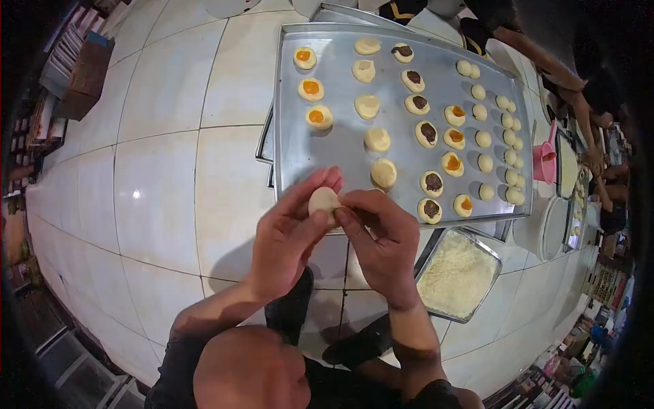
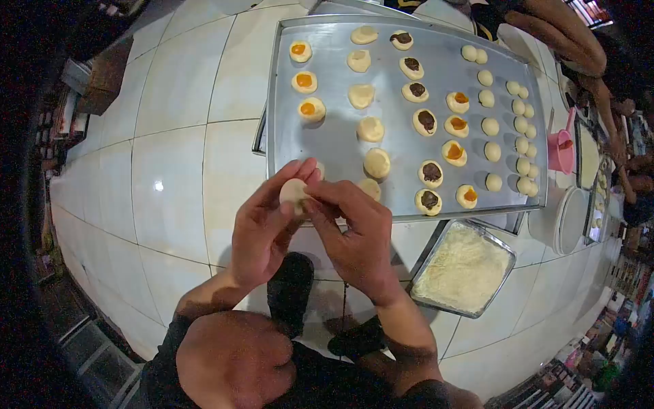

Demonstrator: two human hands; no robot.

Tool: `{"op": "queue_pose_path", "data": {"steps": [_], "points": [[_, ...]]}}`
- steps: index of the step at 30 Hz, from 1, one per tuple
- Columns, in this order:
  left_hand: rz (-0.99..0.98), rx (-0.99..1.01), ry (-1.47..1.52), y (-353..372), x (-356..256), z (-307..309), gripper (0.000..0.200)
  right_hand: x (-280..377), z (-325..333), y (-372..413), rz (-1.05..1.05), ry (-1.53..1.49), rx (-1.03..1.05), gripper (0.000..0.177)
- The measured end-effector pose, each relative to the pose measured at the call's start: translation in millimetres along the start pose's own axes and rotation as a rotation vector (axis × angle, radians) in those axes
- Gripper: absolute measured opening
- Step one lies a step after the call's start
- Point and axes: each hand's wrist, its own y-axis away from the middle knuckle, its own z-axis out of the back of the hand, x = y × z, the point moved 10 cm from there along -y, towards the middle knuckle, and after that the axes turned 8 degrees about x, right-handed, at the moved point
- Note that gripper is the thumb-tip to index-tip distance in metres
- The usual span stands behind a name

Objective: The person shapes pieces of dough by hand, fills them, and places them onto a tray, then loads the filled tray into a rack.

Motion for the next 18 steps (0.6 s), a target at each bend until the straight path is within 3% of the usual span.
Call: {"op": "queue_pose_path", "data": {"steps": [4,10,14,18], "points": [[0.094,-0.05,0.206,1,11,19,0.041,31,-3,-3,0.049,0.28,-0.001,0.026],[0.194,0.013,0.346,0,28,22,0.04,17,-3,-22,0.158,0.334,0.093,0.026],[0.275,-0.07,0.557,1,33,27,0.041,-27,0,-38,0.003,0.134,0.097,0.03],[0.258,0.018,0.69,-6,20,18,0.046,-27,-3,-47,0.024,0.225,0.053,0.033]]}}
